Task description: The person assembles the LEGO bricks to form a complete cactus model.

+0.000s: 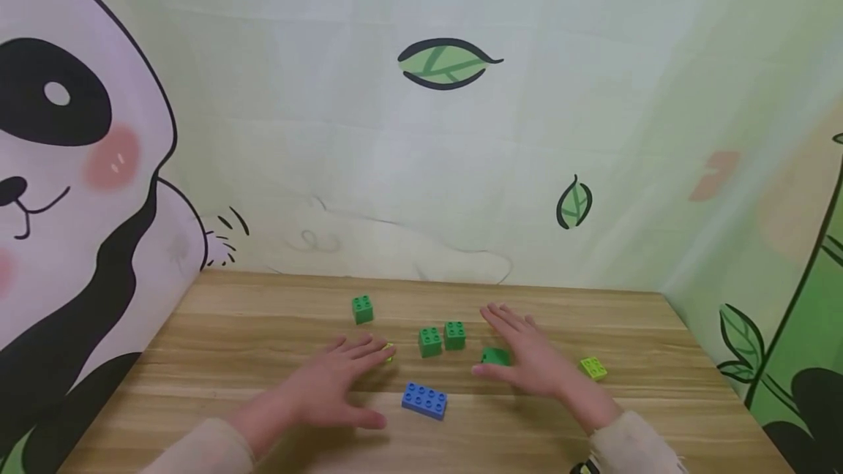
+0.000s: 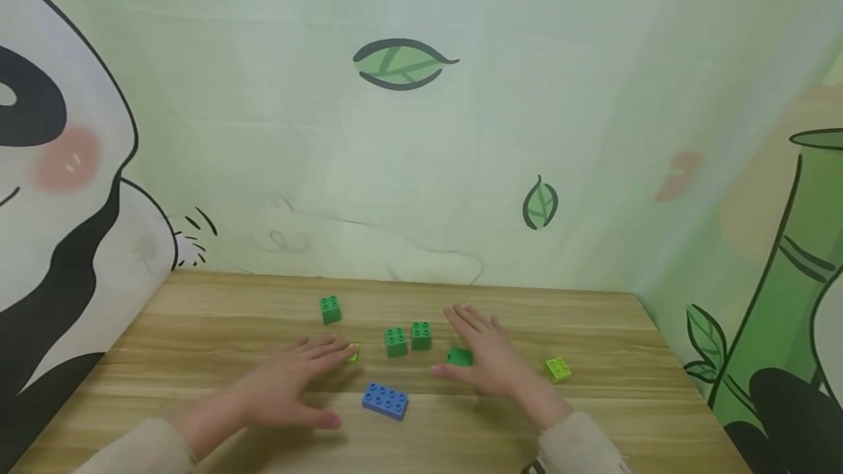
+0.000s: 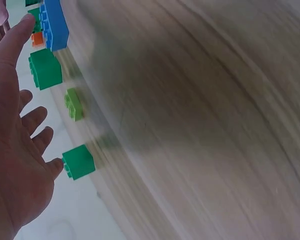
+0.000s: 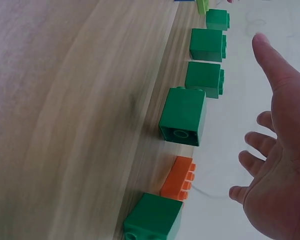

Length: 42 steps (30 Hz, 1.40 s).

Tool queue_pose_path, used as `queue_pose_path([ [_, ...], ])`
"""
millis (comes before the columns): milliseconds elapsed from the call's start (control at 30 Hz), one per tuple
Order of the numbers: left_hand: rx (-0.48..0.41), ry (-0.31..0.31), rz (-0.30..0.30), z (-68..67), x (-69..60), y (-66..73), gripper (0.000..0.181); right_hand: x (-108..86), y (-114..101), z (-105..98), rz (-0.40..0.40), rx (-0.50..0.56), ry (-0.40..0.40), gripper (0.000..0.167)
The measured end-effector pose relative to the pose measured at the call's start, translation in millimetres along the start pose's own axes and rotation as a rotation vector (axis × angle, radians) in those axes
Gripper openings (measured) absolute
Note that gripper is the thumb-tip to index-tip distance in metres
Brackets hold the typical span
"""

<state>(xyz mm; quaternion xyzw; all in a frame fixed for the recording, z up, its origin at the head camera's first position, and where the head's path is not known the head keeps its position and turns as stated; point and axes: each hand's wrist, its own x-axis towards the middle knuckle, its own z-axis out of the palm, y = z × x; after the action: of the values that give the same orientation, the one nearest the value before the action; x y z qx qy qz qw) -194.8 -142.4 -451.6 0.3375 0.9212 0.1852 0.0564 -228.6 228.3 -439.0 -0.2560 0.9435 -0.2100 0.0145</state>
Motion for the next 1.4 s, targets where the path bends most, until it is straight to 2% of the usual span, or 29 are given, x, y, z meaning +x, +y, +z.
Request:
queue_pose_path([
  [300, -0.026, -0.01, 0.028, 8.9, 7.4, 8.6, 0.102, -1.6, 3.2, 4.3, 0.078, 0.067, -0.061, 0.093],
  [433, -0.04, -0.019, 0.023, 11.8, 11.0, 12.0, 0.103, -2.6, 6.5, 6.2, 0.082, 0.092, -0.081, 0.09],
  [633, -0.091, -0.021, 0.019, 16.4, 15.7, 16.1, 0.1, -1.8, 11.3, 6.9, 0.058, 0.083, -0.108, 0.082],
  [900, -0.167, 0.016, 0.008, 25.9, 18.7, 21.7, 0.097, -1.2, 15.1, 6.5, 0.019, 0.046, -0.12, 0.07],
  [1033, -0.17, 0.036, 0.009, 29.2, 21.4, 24.8, 0.096, -0.4, 16.4, 6.2, 0.001, 0.028, -0.121, 0.065],
  [1200, -0.149, 0.04, 0.02, 30.8, 24.5, 26.7, 0.09, 3.2, 16.7, 7.1, 0.022, 0.017, -0.136, 0.056],
  [1400, -0.136, 0.07, 0.065, 35.8, 28.3, 23.2, 0.079, 7.7, 17.3, 8.7, -0.01, -0.037, -0.132, 0.049],
])
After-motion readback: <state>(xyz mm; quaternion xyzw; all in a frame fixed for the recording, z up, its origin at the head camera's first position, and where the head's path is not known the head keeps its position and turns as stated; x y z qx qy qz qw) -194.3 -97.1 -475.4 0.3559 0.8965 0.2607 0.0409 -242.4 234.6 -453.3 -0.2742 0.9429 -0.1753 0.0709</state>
